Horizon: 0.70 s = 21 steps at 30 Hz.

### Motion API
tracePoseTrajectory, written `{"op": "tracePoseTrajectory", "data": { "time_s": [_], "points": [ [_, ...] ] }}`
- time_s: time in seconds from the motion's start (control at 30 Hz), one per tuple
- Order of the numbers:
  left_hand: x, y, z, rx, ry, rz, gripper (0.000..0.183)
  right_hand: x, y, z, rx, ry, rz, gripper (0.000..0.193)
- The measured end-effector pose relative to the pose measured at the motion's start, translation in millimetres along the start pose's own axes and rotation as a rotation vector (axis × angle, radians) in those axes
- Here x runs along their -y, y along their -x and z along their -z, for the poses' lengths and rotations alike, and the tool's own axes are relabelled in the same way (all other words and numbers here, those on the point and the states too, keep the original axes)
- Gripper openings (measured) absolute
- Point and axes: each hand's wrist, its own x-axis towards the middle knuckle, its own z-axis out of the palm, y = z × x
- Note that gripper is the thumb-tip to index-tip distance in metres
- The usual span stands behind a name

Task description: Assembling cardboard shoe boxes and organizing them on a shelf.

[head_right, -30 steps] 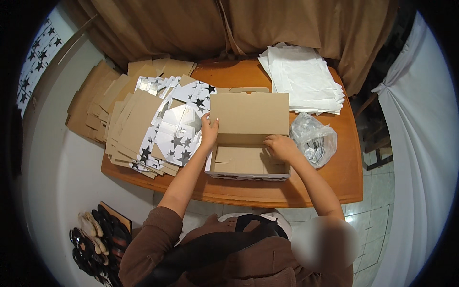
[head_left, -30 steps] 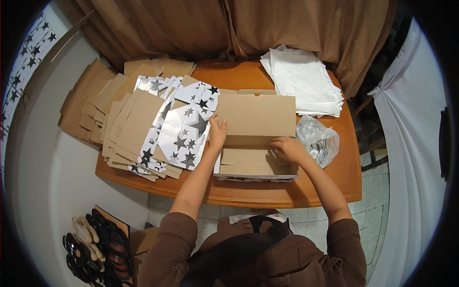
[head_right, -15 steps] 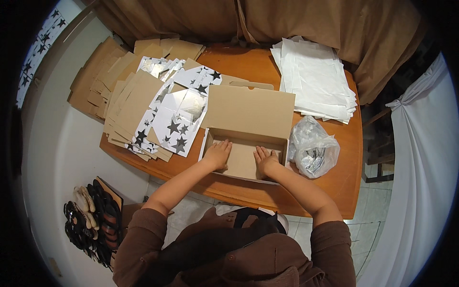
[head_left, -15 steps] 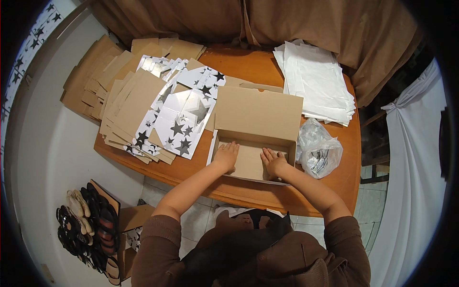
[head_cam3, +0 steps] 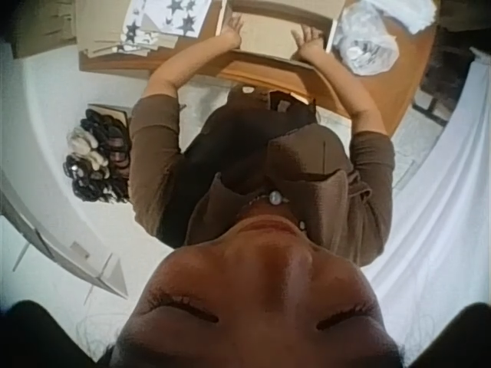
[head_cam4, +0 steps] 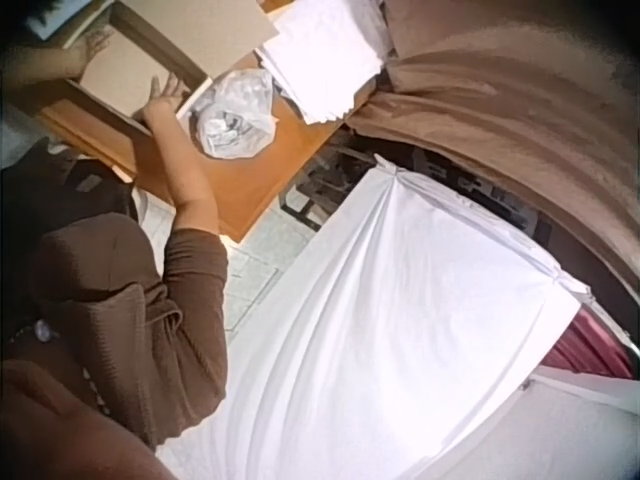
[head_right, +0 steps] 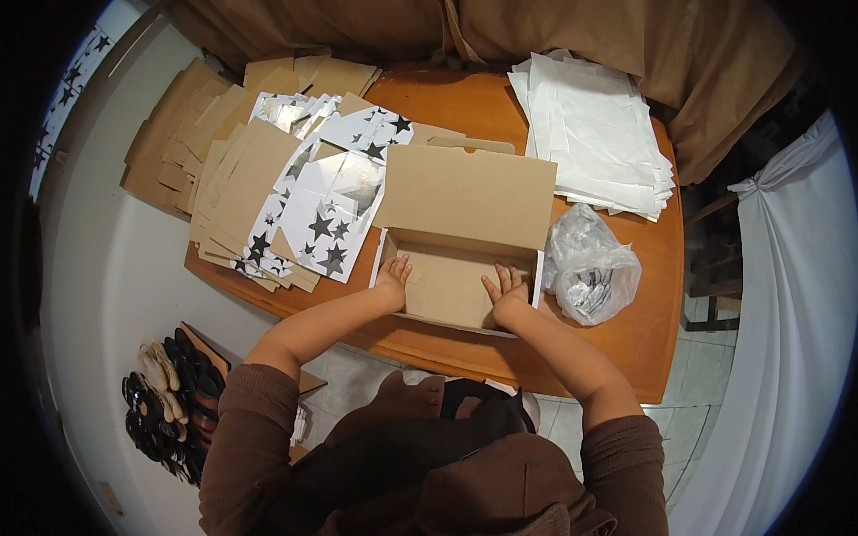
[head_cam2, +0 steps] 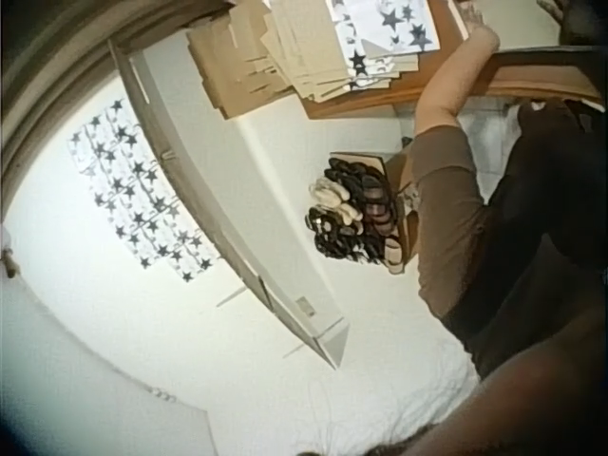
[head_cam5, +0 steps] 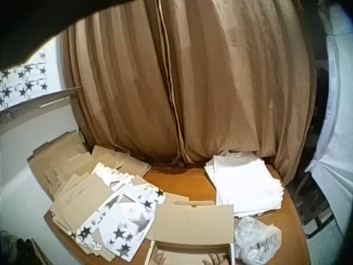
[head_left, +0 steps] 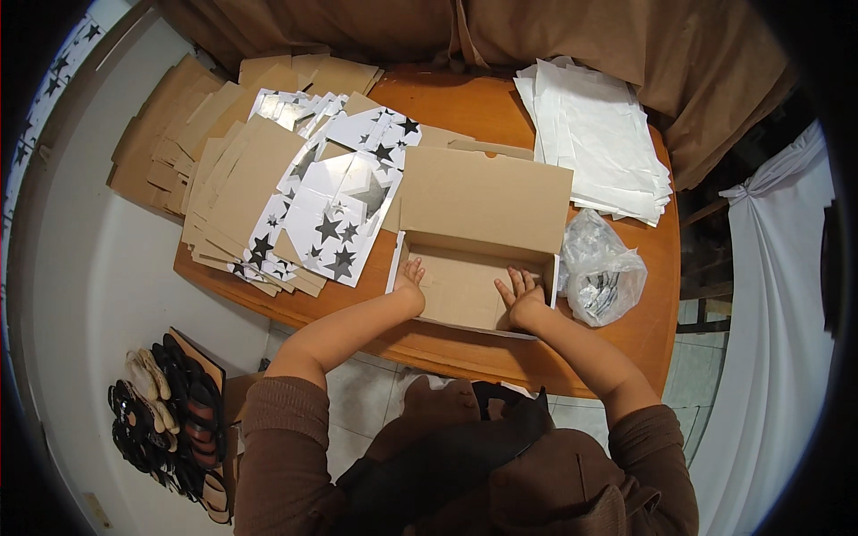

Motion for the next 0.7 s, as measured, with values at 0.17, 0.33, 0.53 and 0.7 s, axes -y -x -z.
{"op": "tracePoseTrajectory", "data": {
  "time_s": [0.17,0.33,0.53,0.7],
  "points": [
    [-4,5,5,0.017,-0.121,0.041,0.091,1,6,6,0.037,-0.086,-0.051,0.102],
    [10,19,29,-0.126,0.079,-0.110,0.058,-4,-10,-4,0.038,-0.120,-0.086,0.105],
    [47,112,42,-1.252,0.873,-0.310,0.033,8,21,53,-0.258,-0.244,0.157,0.036],
    [76,101,-25,-1.303,1.152,-0.032,0.029,45,38,103,-0.960,-0.352,0.387,0.033]
  ]
}}
